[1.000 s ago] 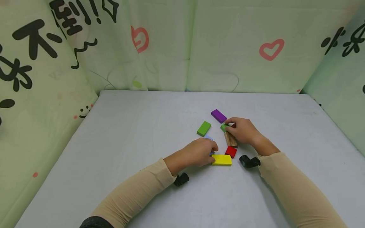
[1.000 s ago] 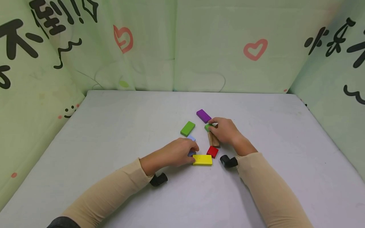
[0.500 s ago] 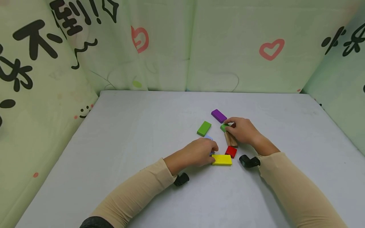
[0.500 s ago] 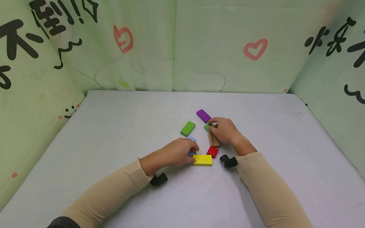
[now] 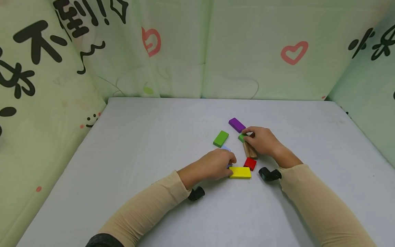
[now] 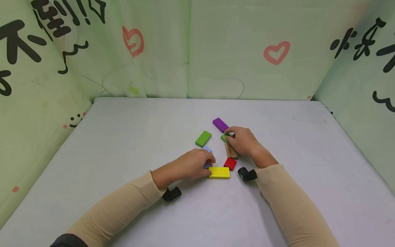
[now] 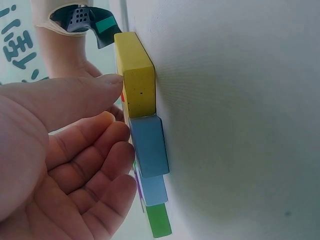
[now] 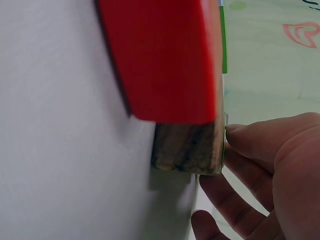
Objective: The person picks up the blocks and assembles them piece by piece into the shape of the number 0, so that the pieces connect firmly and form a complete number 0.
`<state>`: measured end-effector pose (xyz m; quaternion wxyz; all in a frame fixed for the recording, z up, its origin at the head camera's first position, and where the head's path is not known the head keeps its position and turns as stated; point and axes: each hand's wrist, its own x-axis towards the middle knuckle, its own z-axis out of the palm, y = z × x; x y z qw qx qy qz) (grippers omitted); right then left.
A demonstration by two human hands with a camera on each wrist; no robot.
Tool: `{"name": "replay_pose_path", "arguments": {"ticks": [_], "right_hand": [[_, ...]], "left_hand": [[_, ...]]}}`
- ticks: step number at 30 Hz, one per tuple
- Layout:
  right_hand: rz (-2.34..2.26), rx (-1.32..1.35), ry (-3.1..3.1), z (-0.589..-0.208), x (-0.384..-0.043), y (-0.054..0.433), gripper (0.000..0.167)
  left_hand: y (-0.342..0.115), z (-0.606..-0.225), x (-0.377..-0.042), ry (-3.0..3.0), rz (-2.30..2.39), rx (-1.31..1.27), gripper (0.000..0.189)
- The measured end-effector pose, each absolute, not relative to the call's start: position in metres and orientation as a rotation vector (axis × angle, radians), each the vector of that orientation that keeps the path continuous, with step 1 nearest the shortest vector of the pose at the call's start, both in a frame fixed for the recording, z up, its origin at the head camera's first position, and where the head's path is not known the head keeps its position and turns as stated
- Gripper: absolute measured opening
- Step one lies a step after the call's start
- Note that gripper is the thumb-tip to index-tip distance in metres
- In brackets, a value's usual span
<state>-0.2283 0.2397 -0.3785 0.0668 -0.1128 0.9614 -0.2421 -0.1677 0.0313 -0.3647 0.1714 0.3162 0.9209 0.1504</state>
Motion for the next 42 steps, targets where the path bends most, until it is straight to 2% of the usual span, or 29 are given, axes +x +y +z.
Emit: {"name": "replay_pose_path", "arguments": {"ticks": [42], "right_hand": [[-0.741, -0.326, 2.881, -0.3781, -0.2295, 0.2371, 0.037]], "left_hand": [[0.0325, -0.3641, -0.1667, 2.621, 0.399, 0.871, 0.038]]}}
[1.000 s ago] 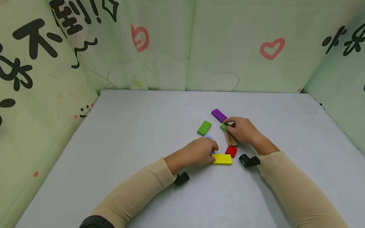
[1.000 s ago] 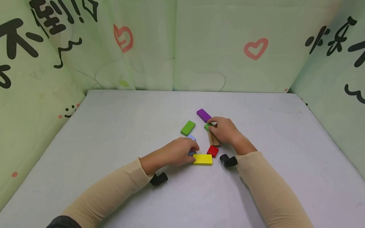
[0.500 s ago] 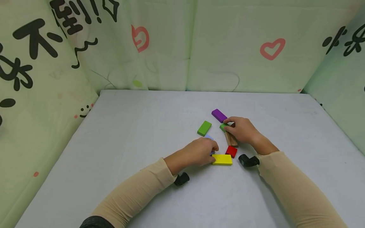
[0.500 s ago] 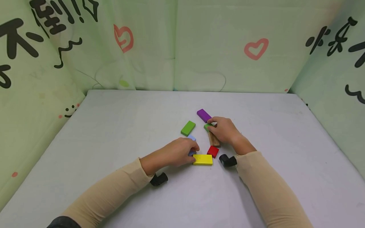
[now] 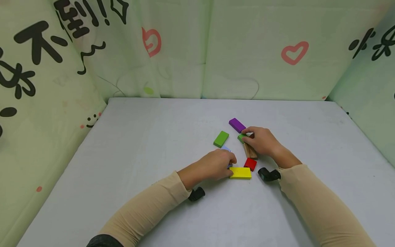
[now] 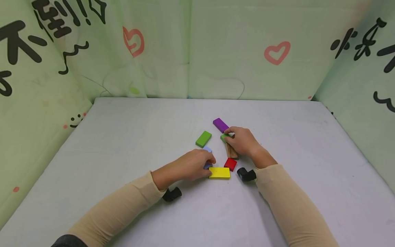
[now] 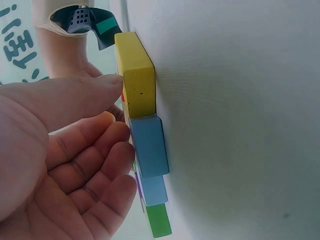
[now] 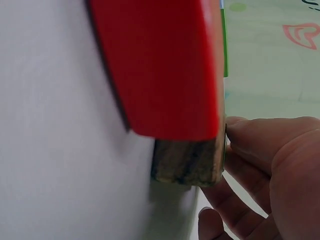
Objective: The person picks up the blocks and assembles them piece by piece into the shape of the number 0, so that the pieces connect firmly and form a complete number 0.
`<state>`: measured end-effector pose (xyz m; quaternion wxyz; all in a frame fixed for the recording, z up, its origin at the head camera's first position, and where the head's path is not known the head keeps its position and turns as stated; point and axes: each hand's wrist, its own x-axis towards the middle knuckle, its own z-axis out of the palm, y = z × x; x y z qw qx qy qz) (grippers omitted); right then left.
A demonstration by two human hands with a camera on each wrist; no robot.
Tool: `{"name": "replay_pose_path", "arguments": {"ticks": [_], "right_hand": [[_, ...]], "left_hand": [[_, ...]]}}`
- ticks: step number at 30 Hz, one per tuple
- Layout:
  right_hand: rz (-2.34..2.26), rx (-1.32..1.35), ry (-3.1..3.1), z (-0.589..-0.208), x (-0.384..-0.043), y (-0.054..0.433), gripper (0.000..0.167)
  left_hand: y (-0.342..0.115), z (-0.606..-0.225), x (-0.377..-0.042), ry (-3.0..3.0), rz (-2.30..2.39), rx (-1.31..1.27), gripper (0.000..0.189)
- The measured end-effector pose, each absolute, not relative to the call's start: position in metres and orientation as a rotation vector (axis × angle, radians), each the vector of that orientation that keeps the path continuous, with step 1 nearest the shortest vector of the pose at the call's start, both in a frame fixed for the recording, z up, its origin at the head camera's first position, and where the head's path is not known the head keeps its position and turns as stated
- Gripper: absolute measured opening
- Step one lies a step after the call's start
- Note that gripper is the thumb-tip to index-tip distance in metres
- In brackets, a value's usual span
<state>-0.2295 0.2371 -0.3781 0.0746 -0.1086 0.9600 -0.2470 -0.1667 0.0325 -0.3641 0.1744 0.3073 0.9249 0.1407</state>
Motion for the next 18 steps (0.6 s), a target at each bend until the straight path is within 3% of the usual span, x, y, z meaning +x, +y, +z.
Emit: {"name": "replay_pose_path", "arguments": {"ticks": [18], "right_hand": [[-0.738, -0.346, 2.887, -0.3781, -0.2290, 0.2369, 0.037]], "left_hand": [[0.0320, -0.3656, -0.1670, 2.631, 0.400, 0.896, 0.037]]}}
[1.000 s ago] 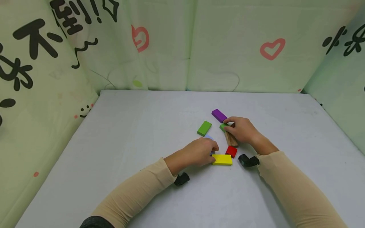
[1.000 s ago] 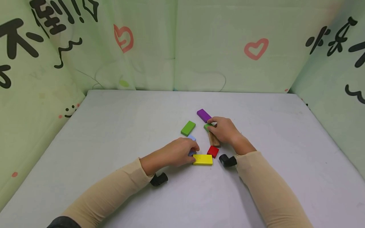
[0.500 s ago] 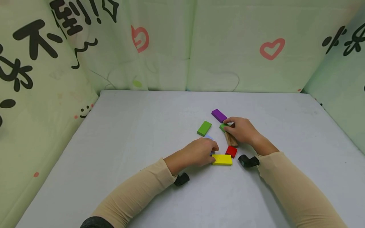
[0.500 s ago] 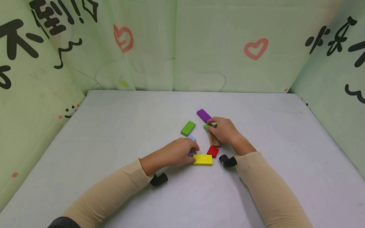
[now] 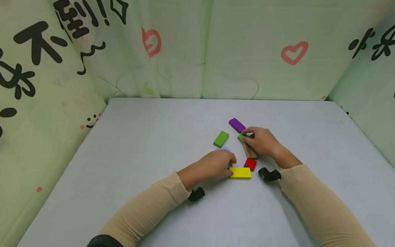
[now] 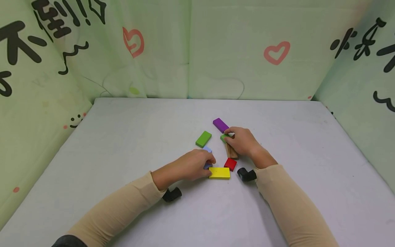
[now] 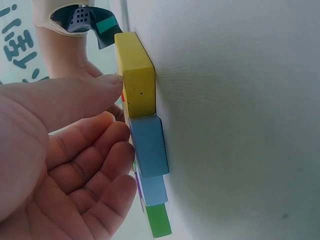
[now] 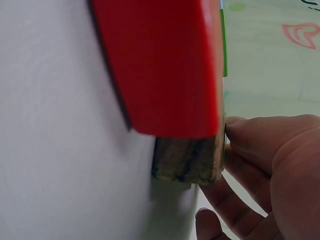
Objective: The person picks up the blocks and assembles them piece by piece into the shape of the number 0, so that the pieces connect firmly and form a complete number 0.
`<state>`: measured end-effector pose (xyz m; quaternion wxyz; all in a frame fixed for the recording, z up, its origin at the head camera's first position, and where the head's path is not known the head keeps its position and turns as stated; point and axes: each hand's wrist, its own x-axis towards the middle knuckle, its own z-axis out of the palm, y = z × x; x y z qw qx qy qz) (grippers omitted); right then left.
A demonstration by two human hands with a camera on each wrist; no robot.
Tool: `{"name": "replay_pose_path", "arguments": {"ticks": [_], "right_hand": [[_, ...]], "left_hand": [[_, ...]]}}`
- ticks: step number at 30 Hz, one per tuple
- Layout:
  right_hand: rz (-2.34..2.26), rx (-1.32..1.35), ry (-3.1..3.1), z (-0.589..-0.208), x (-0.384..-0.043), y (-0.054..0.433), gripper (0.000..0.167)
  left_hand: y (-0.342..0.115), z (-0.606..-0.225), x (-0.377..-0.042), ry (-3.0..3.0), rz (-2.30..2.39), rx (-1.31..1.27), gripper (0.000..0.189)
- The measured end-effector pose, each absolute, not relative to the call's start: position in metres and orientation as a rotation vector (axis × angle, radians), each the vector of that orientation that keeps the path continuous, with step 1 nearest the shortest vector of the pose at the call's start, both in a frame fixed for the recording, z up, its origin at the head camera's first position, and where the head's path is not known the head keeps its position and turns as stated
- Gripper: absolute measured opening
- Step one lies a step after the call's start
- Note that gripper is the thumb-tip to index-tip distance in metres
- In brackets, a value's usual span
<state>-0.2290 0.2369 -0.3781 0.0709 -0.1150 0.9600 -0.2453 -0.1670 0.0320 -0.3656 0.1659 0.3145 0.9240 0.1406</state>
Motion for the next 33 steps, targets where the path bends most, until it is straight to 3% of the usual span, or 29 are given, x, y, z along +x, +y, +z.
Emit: {"name": "replay_pose_path", "arguments": {"ticks": [33], "right_hand": [[-0.737, -0.362, 2.908, -0.371, -0.206, 0.247, 0.042]], "left_hand": [[0.033, -0.364, -0.166, 2.625, 0.379, 0.894, 0.037]]}}
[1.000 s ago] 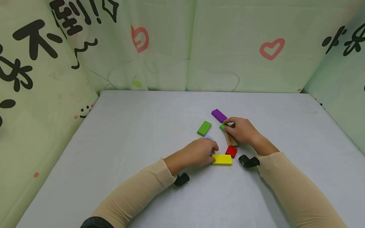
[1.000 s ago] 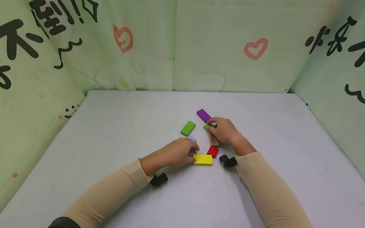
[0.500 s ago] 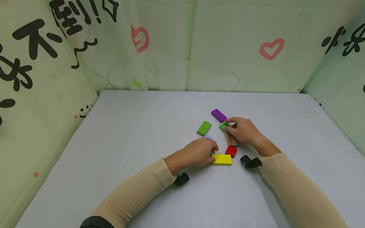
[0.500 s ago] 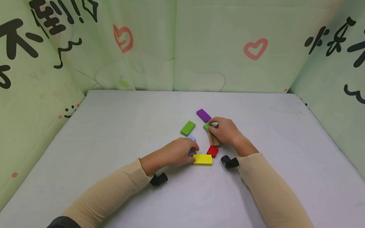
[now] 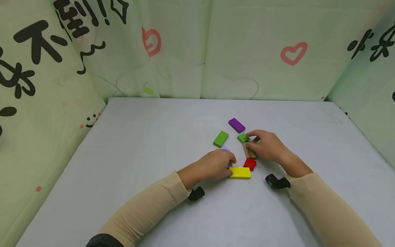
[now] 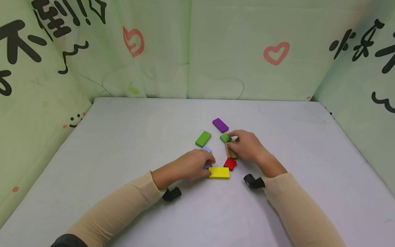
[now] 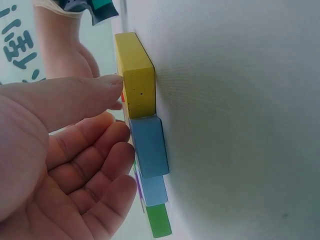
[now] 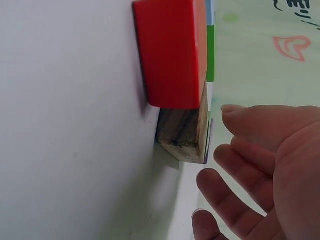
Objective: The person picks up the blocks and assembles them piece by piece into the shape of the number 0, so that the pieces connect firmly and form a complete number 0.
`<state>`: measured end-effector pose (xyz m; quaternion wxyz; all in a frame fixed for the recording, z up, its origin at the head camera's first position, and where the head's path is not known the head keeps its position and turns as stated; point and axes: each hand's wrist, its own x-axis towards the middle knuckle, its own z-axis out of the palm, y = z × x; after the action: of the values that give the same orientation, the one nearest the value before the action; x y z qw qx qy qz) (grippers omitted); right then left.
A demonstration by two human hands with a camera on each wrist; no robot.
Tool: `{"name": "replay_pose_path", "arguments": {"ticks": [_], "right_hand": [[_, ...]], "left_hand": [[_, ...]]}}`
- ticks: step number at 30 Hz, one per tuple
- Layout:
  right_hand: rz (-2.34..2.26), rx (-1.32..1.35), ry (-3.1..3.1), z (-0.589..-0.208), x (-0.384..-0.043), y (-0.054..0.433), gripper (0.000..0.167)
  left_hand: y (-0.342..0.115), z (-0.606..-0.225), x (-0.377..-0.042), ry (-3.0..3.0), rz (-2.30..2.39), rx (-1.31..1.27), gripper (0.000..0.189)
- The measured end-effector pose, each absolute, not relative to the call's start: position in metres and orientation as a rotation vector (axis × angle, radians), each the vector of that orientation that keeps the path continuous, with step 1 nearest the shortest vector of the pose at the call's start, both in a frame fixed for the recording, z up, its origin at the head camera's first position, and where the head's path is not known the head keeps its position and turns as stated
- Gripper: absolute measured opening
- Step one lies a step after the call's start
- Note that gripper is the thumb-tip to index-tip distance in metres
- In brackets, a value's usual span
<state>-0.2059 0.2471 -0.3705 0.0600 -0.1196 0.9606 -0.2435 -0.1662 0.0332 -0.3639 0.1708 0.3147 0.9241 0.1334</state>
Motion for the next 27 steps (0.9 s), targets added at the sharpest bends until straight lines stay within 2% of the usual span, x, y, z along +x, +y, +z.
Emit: {"name": "replay_pose_path", "arguments": {"ticks": [27], "right_hand": [[-0.754, -0.476, 2.910, -0.371, -0.175, 0.255, 0.040]], "left_hand": [[0.031, -0.363, -0.166, 2.626, 0.409, 0.915, 0.035]]}}
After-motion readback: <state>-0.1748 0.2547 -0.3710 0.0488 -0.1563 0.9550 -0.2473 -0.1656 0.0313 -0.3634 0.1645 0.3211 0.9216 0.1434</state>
